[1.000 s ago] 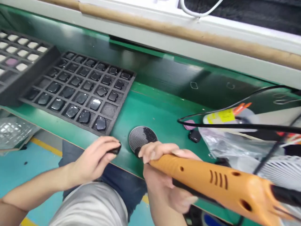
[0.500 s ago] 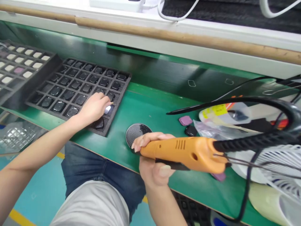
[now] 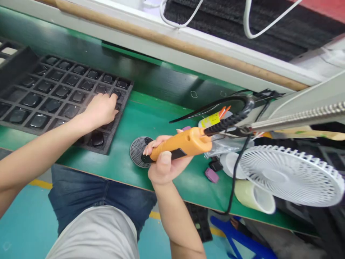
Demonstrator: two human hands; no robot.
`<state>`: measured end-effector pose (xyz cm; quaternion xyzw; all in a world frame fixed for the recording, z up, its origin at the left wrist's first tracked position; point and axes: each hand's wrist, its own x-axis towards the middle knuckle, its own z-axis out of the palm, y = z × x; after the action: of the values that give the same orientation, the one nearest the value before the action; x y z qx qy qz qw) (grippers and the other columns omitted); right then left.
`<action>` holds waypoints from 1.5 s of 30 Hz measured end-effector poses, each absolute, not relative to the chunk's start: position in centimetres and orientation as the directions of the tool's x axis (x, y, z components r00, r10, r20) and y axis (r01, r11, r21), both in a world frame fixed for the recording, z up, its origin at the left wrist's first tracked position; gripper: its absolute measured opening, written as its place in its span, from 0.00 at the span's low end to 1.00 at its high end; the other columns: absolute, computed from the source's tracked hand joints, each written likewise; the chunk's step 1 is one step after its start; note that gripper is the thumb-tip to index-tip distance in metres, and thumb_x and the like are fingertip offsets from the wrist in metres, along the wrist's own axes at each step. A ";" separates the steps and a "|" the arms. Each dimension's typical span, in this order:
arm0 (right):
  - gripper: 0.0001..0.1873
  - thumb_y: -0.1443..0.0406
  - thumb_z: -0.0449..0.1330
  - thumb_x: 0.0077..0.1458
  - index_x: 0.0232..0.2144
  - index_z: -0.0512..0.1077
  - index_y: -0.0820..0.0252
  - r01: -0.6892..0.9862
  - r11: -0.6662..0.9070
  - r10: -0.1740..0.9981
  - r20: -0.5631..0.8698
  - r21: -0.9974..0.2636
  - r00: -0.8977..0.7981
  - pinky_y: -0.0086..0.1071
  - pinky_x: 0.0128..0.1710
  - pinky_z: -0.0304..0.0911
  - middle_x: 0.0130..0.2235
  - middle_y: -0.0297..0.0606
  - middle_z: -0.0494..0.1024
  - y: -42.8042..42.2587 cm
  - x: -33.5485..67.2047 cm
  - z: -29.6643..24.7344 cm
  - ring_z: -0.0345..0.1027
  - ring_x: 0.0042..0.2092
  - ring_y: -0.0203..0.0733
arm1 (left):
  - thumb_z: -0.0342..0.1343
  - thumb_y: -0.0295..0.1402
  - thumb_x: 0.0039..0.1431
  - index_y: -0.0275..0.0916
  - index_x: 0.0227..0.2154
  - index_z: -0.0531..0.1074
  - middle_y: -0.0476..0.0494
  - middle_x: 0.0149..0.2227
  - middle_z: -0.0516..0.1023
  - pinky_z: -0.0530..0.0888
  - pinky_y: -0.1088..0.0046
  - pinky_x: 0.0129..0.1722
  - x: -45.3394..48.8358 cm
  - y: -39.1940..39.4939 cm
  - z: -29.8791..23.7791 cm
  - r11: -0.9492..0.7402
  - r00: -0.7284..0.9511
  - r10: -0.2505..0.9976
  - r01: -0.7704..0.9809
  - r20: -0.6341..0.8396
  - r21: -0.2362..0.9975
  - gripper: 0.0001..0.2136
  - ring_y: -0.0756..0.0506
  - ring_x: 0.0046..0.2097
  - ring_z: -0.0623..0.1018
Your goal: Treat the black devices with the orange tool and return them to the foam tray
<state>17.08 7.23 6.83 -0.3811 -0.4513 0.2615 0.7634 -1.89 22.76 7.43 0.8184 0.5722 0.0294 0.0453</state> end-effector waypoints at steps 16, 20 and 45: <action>0.23 0.46 0.64 0.63 0.54 0.67 0.45 -0.045 0.500 0.785 0.430 -0.865 0.445 0.32 0.18 0.66 0.32 0.23 0.74 6.6 17.0 5.4 0.69 0.21 0.35 | 0.54 0.22 0.71 0.34 0.59 0.74 0.30 0.54 0.80 0.80 0.51 0.53 -2.3 2.9 4.4 -0.684 0.665 0.719 0.628 0.200 0.371 0.17 0.33 0.53 0.79; 0.23 0.46 0.65 0.62 0.54 0.67 0.44 -0.048 0.495 0.793 0.428 -0.868 0.434 0.32 0.18 0.66 0.32 0.23 0.75 6.7 17.1 5.4 0.69 0.21 0.35 | 0.57 0.25 0.74 0.36 0.61 0.76 0.29 0.61 0.79 0.81 0.50 0.58 -2.4 1.5 1.7 -0.664 0.607 0.738 0.574 0.296 0.479 0.16 0.33 0.60 0.79; 0.27 0.40 0.66 0.63 0.58 0.69 0.36 -0.164 0.346 0.926 0.308 -0.924 0.216 0.42 0.30 0.73 0.38 0.26 0.74 3.3 15.0 8.5 0.70 0.31 0.40 | 0.58 0.23 0.73 0.36 0.52 0.80 0.35 0.55 0.83 0.78 0.57 0.51 -2.3 1.7 0.5 -0.655 0.485 0.750 0.453 0.449 0.605 0.11 0.37 0.54 0.78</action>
<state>15.04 3.32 8.48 -0.4011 -0.4749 0.4078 0.6688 -2.31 1.73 0.46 0.8363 0.3598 0.3579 0.2078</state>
